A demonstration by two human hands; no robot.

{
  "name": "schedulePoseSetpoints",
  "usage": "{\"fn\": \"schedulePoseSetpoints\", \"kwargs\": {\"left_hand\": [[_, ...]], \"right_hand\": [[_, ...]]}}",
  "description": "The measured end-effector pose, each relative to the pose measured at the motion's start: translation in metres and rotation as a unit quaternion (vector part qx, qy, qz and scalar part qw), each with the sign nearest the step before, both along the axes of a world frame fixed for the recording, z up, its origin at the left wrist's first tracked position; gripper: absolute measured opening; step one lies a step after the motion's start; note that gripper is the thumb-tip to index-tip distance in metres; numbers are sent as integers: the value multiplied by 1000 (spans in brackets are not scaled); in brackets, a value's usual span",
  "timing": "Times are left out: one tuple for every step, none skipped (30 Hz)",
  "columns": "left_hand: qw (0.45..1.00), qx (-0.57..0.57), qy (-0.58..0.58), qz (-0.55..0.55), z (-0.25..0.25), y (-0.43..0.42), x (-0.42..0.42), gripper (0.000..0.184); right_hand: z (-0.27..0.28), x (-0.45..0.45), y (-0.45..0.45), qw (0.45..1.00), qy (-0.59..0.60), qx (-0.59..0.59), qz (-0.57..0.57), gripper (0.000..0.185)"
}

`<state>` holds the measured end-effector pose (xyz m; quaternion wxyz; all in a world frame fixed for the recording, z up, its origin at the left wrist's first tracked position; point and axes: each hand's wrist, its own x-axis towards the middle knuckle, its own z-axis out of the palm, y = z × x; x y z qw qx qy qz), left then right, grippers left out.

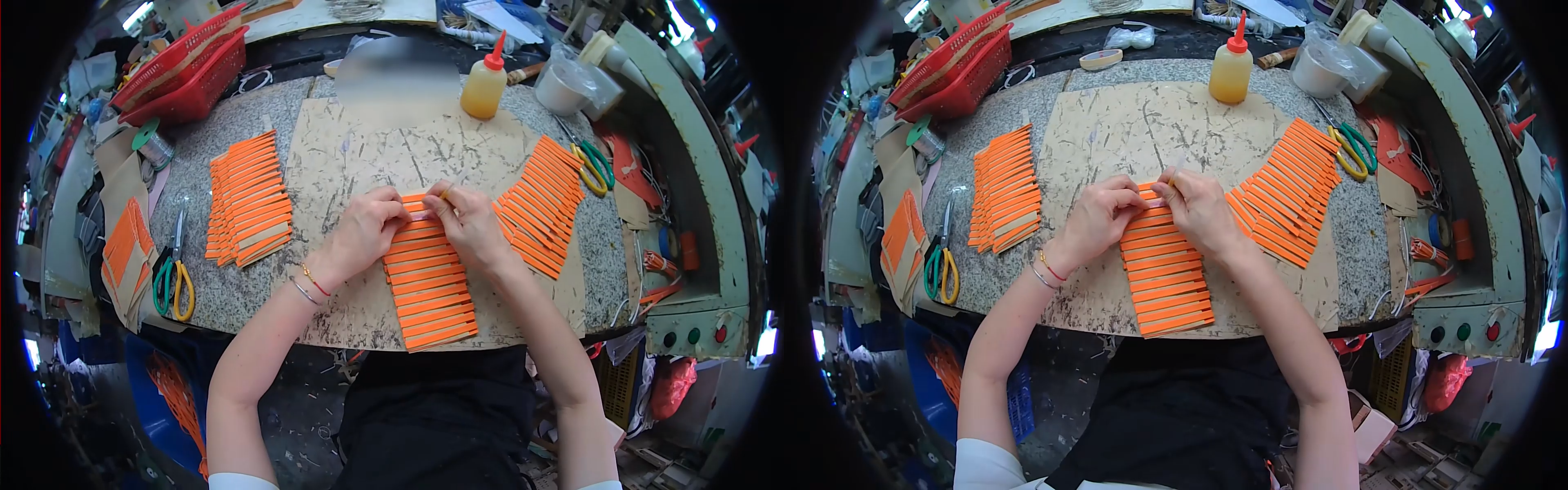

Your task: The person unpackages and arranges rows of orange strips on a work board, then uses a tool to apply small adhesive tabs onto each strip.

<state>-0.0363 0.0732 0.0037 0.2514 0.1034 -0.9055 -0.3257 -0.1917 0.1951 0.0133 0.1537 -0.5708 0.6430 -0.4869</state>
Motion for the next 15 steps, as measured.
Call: {"fn": "schedulePoseSetpoints", "kwargs": {"left_hand": [[1000, -4, 5, -1, -2, 0, 0, 11], [1000, -2, 8, -1, -2, 1, -1, 11], [1000, -1, 11, -1, -2, 1, -1, 11], [1000, 0, 14, -1, -2, 2, 0, 10], [1000, 5, 6, 1, -2, 2, 0, 10], [1000, 8, -1, 3, -3, 1, 1, 10], [1000, 12, -7, 4, -2, 0, 1, 10], [999, 46, 3, 17, 0, -3, 1, 10], [996, 82, 14, 30, 1, -4, 1, 10], [992, 120, 24, 43, 1, -5, 1, 10], [994, 103, 17, 40, -1, -5, 0, 11], [996, 87, 9, 35, -4, -6, -1, 11], [997, 70, 2, 30, -5, -6, -2, 12], [998, 65, -2, 29, -4, -7, -4, 12], [998, 60, -6, 26, -4, -8, -4, 12]], "right_hand": [[-2, 1, -1, 1000, -7, -13, 6, 12], [-4, 3, -1, 1000, -11, -7, 3, 12], [-4, 7, -3, 1000, -16, -1, 0, 12], [-2, 9, -4, 1000, -20, 4, -3, 13], [-1, 9, -4, 998, -52, 10, -14, 14], [2, 6, -3, 996, -84, 16, -25, 15], [4, 3, -2, 992, -116, 20, -37, 17], [7, -1, 0, 988, -146, 27, -48, 18], [13, -4, 3, 985, -148, 12, -83, 21], [13, -12, 5, 986, -144, 12, -83, 22], [12, -22, 8, 986, -141, 13, -84, 22], [12, -28, 10, 987, -138, 14, -86, 22], [13, -31, 12, 984, -153, 15, -90, 22], [13, -32, 13, 984, -154, 12, -91, 22], [14, -32, 13, 984, -155, 9, -92, 22]]}}
